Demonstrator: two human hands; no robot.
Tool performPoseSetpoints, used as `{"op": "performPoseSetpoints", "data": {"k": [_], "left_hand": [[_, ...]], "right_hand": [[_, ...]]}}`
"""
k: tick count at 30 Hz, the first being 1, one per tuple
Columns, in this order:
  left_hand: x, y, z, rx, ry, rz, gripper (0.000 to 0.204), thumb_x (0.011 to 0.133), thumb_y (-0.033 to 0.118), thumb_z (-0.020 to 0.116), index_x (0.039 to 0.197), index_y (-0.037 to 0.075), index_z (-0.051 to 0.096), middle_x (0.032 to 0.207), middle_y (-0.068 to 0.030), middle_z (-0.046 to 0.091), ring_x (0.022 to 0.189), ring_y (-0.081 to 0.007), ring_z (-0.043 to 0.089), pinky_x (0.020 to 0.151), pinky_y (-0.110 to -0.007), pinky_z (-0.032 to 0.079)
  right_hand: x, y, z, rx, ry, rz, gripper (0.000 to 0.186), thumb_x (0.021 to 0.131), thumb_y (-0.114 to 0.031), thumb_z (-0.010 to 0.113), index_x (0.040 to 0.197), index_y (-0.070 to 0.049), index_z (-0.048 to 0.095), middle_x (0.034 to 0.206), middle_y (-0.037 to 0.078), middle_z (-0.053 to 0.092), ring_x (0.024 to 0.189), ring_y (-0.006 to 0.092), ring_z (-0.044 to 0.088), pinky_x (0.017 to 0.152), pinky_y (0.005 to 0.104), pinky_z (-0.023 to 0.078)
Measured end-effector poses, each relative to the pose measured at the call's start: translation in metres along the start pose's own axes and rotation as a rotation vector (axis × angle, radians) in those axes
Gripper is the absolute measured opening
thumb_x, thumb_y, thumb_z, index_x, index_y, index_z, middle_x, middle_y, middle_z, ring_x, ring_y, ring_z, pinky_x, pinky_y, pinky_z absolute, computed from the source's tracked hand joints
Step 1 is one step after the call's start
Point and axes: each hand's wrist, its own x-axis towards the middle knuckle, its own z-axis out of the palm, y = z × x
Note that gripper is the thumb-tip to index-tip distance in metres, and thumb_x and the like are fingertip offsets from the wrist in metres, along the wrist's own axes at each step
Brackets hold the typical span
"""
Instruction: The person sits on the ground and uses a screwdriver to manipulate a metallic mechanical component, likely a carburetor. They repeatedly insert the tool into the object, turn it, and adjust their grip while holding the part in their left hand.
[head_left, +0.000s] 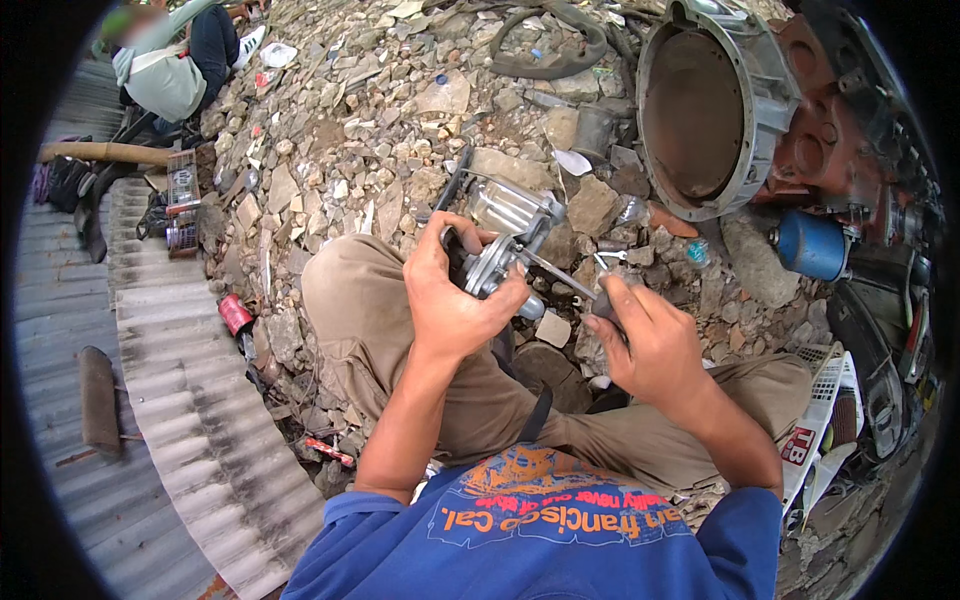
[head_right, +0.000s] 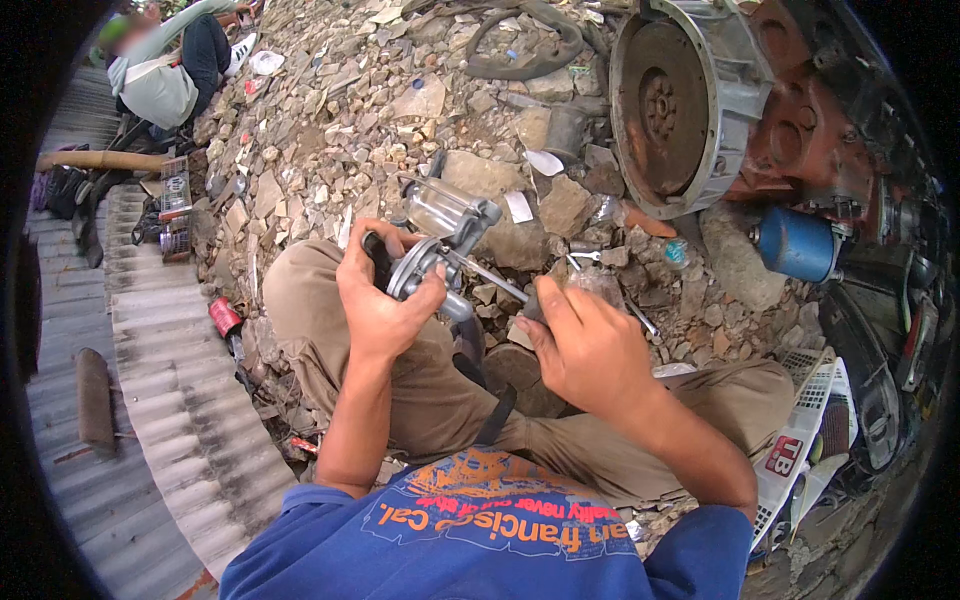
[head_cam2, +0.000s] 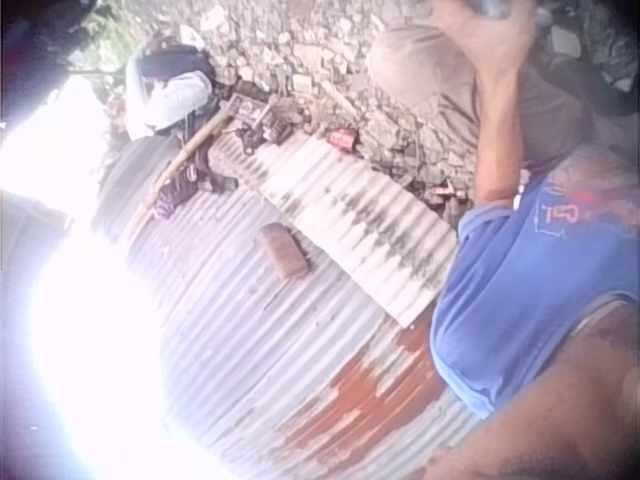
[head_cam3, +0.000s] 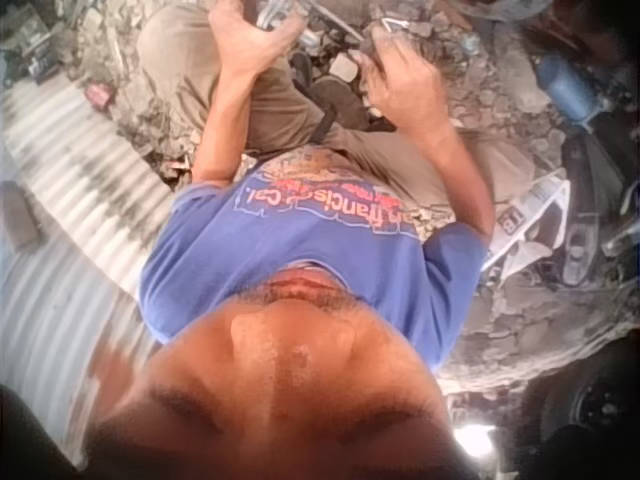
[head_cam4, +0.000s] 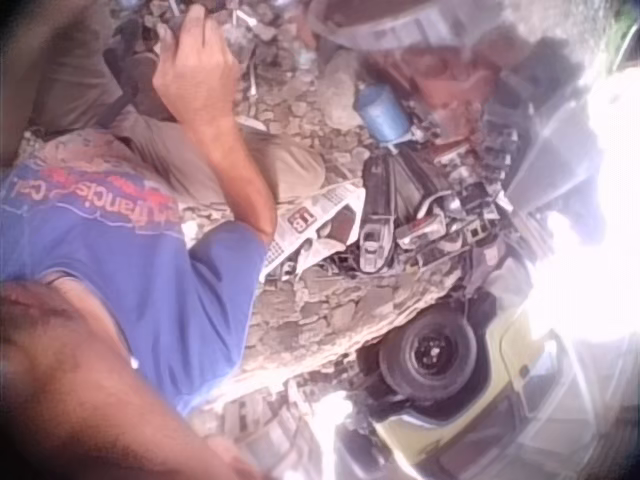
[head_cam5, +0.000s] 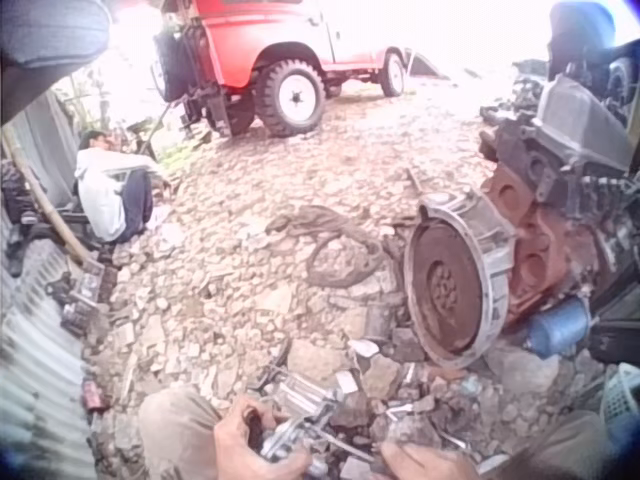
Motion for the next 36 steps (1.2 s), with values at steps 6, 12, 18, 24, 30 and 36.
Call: {"op": "performPoseSetpoints", "data": {"k": [6, 12, 18, 24, 30, 36], "left_hand": [[0.000, -0.001, -0.005, 0.069, -0.054, 0.053, 0.036, 0.062, 0.006, 0.076, 0.085, 0.003, 0.049, 0.078, -0.0059, 0.062, 0.073, -0.0099, 0.056, 0.067, -0.027, 0.048], [0.001, 0.004, 0.001, -0.043, 0.034, -0.027, 0.037, 0.063, 0.005, 0.077, 0.086, 0.003, 0.049, 0.079, -0.0065, 0.063, 0.073, -0.0094, 0.056, 0.067, -0.026, 0.049], [0.001, 0.004, -0.007, -0.014, -0.030, -0.010, 0.036, 0.066, 0.002, 0.074, 0.090, 0.003, 0.047, 0.086, -0.0077, 0.061, 0.077, -0.0094, 0.056, 0.071, -0.025, 0.049], [-0.002, 0.004, -0.011, 0.043, -0.073, -0.001, 0.034, 0.067, 0.000, 0.071, 0.090, 0.004, 0.046, 0.087, -0.0076, 0.058, 0.079, -0.0102, 0.056, 0.073, -0.025, 0.048], [0.000, -0.001, -0.008, -0.015, -0.043, 0.050, 0.037, 0.063, 0.008, 0.077, 0.087, 0.002, 0.050, 0.077, -0.0036, 0.055, 0.075, -0.0104, 0.060, 0.068, -0.026, 0.049], [0.000, 0.003, -0.003, 0.042, -0.057, 0.065, 0.035, 0.066, 0.000, 0.072, 0.091, 0.004, 0.046, 0.086, -0.0079, 0.058, 0.082, -0.0117, 0.057, 0.074, -0.026, 0.049]], "right_hand": [[0.006, 0.015, -0.008, 1.566, -0.570, 0.853, 0.033, 0.101, -0.027, 0.060, 0.112, 0.004, 0.062, 0.075, 0.005, 0.057, 0.054, 0.0103, 0.051, 0.046, 0.0252, 0.043], [0.010, 0.020, -0.007, 1.336, -0.427, 0.661, 0.031, 0.095, -0.021, 0.069, 0.113, 0.002, 0.058, 0.081, 0.005, 0.060, 0.061, 0.0104, 0.058, 0.048, 0.0246, 0.048], [0.005, 0.014, -0.002, 0.932, -0.135, 0.439, 0.032, 0.087, -0.010, 0.076, 0.111, 0.004, 0.059, 0.091, 0.012, 0.066, 0.071, 0.0150, 0.066, 0.060, 0.0292, 0.054], [0.004, 0.007, 0.002, 0.228, 0.112, -0.036, 0.025, 0.087, -0.008, 0.073, 0.107, 0.005, 0.064, 0.091, 0.016, 0.067, 0.075, 0.0203, 0.068, 0.064, 0.0321, 0.054], [0.003, 0.017, -0.009, 1.568, -0.435, 0.818, 0.030, 0.102, -0.025, 0.058, 0.110, 0.004, 0.061, 0.083, 0.010, 0.066, 0.052, 0.0115, 0.058, 0.040, 0.0247, 0.042], [0.016, 0.009, -0.021, 1.099, -0.328, 0.589, 0.027, 0.093, -0.018, 0.071, 0.107, 0.003, 0.061, 0.083, 0.011, 0.066, 0.065, 0.0146, 0.063, 0.048, 0.0267, 0.049]]}}
